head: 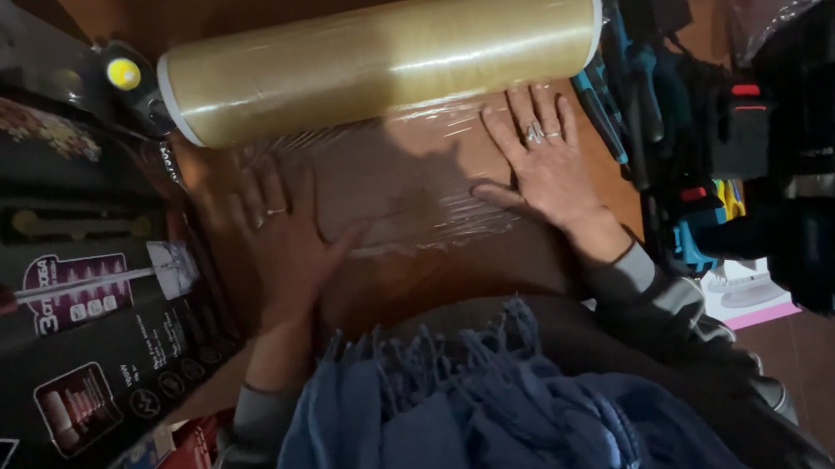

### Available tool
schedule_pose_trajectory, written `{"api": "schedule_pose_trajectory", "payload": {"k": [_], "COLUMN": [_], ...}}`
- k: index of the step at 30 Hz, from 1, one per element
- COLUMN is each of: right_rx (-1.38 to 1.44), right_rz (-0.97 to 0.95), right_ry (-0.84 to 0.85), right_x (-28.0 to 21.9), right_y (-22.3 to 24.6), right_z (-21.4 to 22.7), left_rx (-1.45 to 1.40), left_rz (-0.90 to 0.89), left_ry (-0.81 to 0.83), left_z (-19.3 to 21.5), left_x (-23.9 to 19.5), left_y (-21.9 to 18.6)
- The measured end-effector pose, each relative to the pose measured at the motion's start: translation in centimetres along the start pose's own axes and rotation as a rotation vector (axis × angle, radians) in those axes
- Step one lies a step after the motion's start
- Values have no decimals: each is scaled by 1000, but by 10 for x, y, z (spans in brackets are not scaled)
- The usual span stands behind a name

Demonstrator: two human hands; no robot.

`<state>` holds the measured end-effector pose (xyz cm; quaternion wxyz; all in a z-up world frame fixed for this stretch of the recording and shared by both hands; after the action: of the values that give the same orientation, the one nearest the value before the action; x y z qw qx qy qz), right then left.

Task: Wrapping a utility knife or tool handle in plastic wrap and then cutting the wrap with scissors.

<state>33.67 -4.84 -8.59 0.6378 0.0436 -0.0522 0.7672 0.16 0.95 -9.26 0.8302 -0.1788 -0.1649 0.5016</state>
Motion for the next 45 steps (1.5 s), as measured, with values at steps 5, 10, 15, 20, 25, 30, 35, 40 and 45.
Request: {"api": "schedule_pose_trajectory", "payload": {"k": [5, 10, 15, 20, 25, 30, 35, 40, 45], "right_rx": [-30, -281, -430, -403, -538, -499, -470, -314, -254], "right_rz": [-74, -480, -541, -538, -544, -580, -574, -678, -621], "right_ry": [-40, -149, -116, -141, -17, 36, -29, -23, -107], "right_x": [-20, -39, -37, -37, -32, -26, -26, -30, -54], "right_y": [-11, -44, -51, -52, -61, -66, -66, -67, -50], "right_z": [10, -4, -14, -9, -16, -14, -10, 7, 47], "left_rx": [25, 51, 19, -29, -101, -122, -138, -132, -135], "left_rz": [97, 139, -1, -99, -150, -147, -153, -169, -160], "left_ry": [-39, 18, 43, 62, 62, 71, 67, 57, 71], "left_z": [2, 6, -9, -15, -13, -12, -14, -15, -13], "left_x": [-14, -12, -8, -9, -6, -5, -6, -10, -10], "left_y": [8, -12, -26, -34, -36, -34, -32, -32, -31]}}
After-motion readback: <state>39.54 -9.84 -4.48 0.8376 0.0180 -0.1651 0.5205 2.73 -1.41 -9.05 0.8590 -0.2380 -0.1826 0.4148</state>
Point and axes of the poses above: each hand's wrist, its own x-axis towards the middle knuckle, its own z-axis out of the back of the hand, y = z × x, the point moved 3 cm from there along x, towards the middle knuckle, and after that the axes turned 11 degrees about -x, right-handed, at the moved point
